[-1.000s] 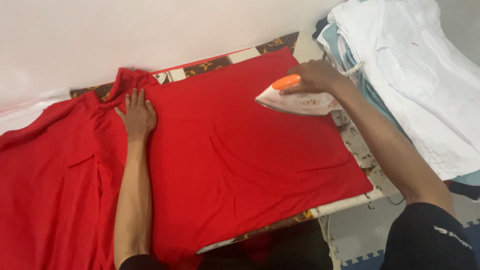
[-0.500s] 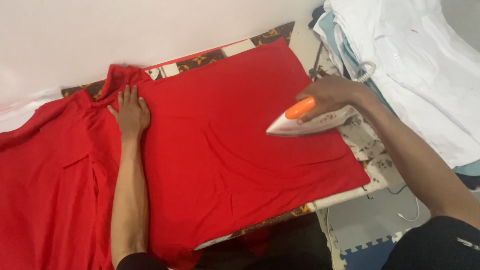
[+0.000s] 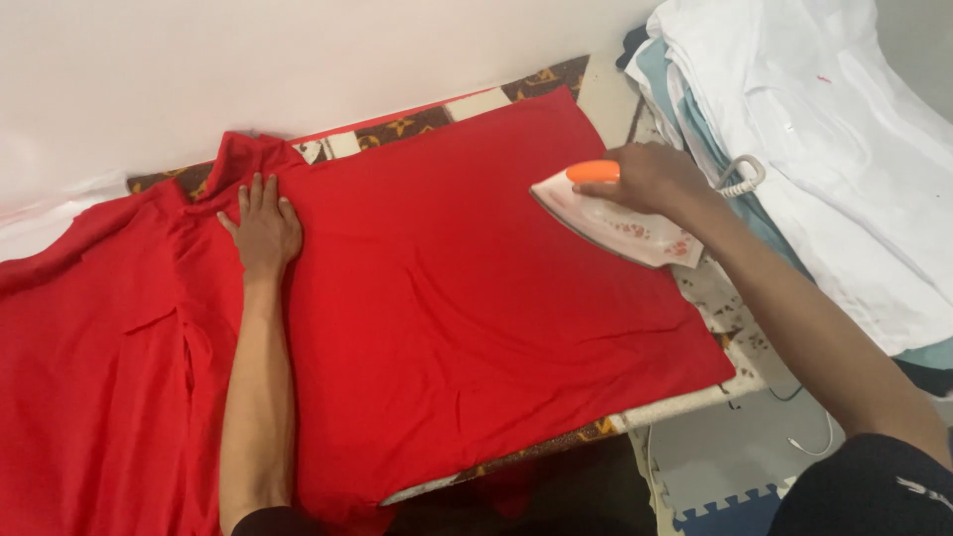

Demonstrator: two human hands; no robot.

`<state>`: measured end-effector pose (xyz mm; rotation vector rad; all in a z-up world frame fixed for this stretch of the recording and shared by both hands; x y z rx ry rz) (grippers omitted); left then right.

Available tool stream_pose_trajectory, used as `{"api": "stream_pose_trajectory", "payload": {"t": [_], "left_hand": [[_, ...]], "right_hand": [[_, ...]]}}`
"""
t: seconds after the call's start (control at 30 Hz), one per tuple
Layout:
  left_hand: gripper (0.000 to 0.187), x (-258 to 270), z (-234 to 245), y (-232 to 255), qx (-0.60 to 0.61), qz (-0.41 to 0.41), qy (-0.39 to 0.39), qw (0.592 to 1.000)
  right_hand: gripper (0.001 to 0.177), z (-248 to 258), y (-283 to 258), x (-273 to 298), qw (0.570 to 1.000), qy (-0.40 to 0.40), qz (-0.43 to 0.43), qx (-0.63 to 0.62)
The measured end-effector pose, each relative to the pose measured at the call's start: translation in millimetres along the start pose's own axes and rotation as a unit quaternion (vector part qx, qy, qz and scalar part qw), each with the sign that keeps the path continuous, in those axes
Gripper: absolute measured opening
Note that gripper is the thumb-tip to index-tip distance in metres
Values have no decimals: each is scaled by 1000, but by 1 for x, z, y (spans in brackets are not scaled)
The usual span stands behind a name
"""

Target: A person irons a red shirt on an ironing board, smoothing the fabric with their hands and then pressing it with an iron.

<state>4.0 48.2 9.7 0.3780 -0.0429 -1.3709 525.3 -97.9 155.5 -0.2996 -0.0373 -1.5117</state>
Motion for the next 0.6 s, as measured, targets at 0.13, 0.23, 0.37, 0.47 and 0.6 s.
{"api": "stream_pose_trajectory", "payload": {"t": [0.13, 0.23, 0.37, 0.47, 0.6], "left_hand": [[55, 6, 16, 10, 9, -4, 6, 1000], [58, 9, 20, 15, 25, -13, -14, 999], [57, 7, 20, 15, 41, -21, -1, 999], [56, 6, 18, 13, 27, -23, 4, 999], [55, 6, 16, 12, 21, -32, 18, 999]], "right_hand": [[66, 3, 11, -65, 997, 61, -36, -17], [69, 1, 25, -108, 993, 81, -76, -31], [67, 9, 29, -141, 991, 131, -37, -18], [66, 16, 19, -140, 997, 74, 14, -9], [64, -4, 47, -182, 983, 148, -111, -15]]}}
Point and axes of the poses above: each hand's wrist, its own x-axis away from the middle knuckle, its own z-axis out of the back of the hand, y = z × x, the point moved 5 cm from there along -x, towards the middle knuckle, and after that the axes turned 9 degrees about z, right-handed, at the moved point
